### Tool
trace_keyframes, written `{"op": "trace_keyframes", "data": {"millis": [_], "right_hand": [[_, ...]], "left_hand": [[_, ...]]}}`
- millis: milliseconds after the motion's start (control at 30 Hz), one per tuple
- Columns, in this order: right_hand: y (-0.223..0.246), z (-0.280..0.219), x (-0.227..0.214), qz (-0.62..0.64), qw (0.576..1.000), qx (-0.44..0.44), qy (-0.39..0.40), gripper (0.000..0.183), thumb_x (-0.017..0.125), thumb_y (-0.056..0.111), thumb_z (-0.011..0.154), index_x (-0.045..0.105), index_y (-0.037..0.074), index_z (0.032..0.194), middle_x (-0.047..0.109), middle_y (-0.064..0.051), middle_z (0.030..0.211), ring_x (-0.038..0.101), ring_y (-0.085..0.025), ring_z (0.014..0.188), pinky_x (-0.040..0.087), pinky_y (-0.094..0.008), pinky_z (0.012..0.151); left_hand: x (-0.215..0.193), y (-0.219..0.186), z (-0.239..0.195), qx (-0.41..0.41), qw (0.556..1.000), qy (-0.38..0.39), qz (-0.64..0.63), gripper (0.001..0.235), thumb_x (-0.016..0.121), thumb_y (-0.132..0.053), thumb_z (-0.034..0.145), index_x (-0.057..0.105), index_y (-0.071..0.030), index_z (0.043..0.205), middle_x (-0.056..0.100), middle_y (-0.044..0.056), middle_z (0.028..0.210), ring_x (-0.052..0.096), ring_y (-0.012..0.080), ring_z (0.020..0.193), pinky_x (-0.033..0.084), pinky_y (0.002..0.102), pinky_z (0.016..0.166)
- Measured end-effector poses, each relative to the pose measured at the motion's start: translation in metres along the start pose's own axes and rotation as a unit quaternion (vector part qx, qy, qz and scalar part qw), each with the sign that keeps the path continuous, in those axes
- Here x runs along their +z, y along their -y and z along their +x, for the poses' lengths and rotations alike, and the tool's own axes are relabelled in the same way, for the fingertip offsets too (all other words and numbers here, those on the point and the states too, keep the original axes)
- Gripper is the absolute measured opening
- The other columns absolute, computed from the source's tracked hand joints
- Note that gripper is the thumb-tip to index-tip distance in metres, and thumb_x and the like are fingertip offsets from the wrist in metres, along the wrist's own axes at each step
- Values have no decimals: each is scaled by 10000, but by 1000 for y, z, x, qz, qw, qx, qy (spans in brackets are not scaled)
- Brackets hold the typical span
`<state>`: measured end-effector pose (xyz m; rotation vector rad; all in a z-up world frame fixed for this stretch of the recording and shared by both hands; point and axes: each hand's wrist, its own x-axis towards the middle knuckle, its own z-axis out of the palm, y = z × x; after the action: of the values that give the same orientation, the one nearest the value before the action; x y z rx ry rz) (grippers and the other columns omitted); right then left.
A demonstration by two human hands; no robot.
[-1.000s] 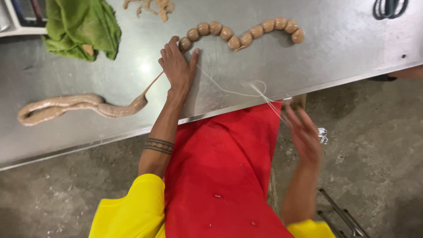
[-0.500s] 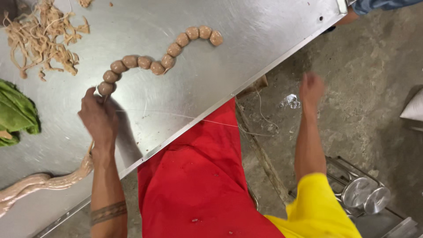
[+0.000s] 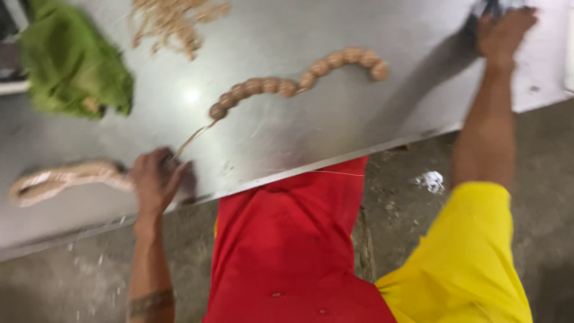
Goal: The person ties individual links in a long casing of sausage using white string by hand on a stainless steel table, occasionally using scissors to cut the thread.
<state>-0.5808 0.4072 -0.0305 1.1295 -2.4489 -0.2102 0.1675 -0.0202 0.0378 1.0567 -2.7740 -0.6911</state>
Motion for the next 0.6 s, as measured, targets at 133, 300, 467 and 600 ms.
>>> {"op": "trace_keyframes", "data": {"millis": [133,300,467,600], "right_hand": [[37,-36,-34,360,888,255,129,246,734,42,726,657,-98,913,675,-71,918,658,-173,813,517,-377,625],[173,-104,-116,843,327,402,146,473,787,537,956,629,126,1129,618,12,932,540,-95,702,394,-237,570],[362,-152,-236,885,233,147,375,792,657,780,850,605,89,1235,655,-128,1244,640,-126,923,474,-258,611],[440,-150,-274,835,146,93,523,781,528,802,874,607,96,1197,587,-94,1275,608,-87,932,429,-191,557]], "left_hand": [[17,-38,8,14,997,-64,28,936,878,-561,754,544,49,1381,527,229,1337,490,394,1221,409,526,1034],[67,-81,49,59,984,-164,-48,754,857,-422,859,571,47,1375,518,205,1345,492,364,1214,409,492,1022],[60,-80,84,8,997,-53,-58,176,731,-198,980,678,-63,1081,588,122,1134,531,325,1074,422,487,919],[16,-44,91,44,989,100,-98,95,671,-165,1017,685,-70,1019,648,151,919,583,337,894,450,480,794]]}}
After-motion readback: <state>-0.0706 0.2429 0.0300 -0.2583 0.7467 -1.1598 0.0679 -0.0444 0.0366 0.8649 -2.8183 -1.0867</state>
